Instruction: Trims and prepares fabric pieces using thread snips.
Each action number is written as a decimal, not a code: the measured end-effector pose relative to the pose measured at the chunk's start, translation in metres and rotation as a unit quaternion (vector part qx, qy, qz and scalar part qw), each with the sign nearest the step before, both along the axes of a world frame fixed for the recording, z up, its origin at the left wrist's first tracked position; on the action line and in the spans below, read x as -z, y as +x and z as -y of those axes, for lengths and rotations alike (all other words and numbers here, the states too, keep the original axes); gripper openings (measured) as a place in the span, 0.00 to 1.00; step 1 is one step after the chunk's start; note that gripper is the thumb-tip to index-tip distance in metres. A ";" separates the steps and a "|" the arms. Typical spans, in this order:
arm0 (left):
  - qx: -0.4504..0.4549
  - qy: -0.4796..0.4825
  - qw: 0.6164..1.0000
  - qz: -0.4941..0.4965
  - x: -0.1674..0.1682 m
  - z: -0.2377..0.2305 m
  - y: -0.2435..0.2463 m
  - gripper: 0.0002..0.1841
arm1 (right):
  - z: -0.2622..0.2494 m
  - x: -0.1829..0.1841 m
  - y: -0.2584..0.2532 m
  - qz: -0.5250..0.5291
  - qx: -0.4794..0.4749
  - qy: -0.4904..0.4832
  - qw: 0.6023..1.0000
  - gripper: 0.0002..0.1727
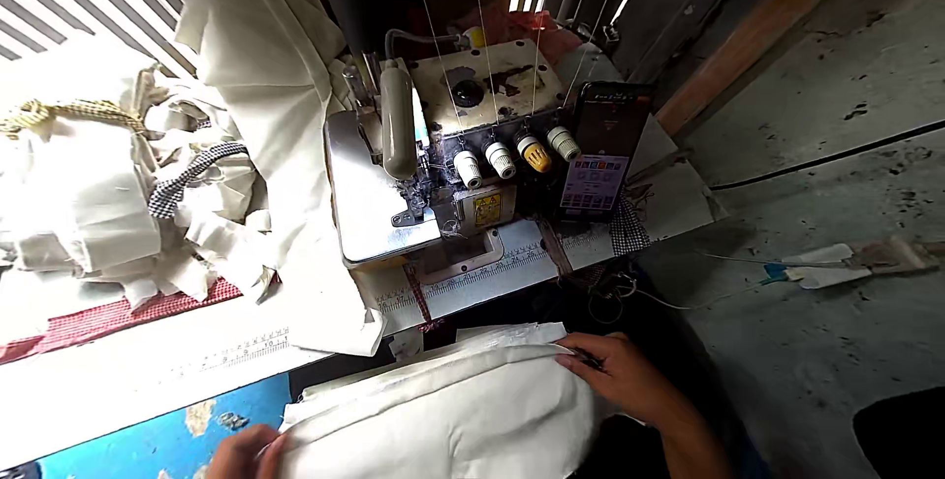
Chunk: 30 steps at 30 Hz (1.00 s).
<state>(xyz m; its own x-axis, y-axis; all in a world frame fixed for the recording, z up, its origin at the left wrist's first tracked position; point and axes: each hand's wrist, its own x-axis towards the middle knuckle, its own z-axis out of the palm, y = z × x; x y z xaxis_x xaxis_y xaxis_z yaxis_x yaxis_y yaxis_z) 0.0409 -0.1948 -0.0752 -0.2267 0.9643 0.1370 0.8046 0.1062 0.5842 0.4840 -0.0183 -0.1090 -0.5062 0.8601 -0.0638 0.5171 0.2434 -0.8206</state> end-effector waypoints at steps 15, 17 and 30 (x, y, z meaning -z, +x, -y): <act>-0.052 0.105 0.993 0.009 -0.007 -0.123 0.073 0.31 | -0.057 -0.007 -0.090 0.064 0.207 0.277 0.936 0.40; -0.064 0.059 0.995 -0.048 0.011 -0.134 0.074 0.38 | -0.057 -0.007 -0.102 0.075 0.172 0.282 0.941 0.33; -0.146 0.273 0.945 -0.101 -0.088 -0.093 -0.067 0.10 | -0.060 -0.004 -0.118 0.048 0.120 0.233 0.964 0.19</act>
<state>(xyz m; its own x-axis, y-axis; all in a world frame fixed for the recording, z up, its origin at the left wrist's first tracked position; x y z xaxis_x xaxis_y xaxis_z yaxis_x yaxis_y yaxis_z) -0.0263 -0.1021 0.0127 -0.3890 0.6375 0.6650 0.8882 0.0679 0.4544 0.3660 0.0418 -0.1048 -0.3000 0.8982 0.3213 0.6723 0.4381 -0.5967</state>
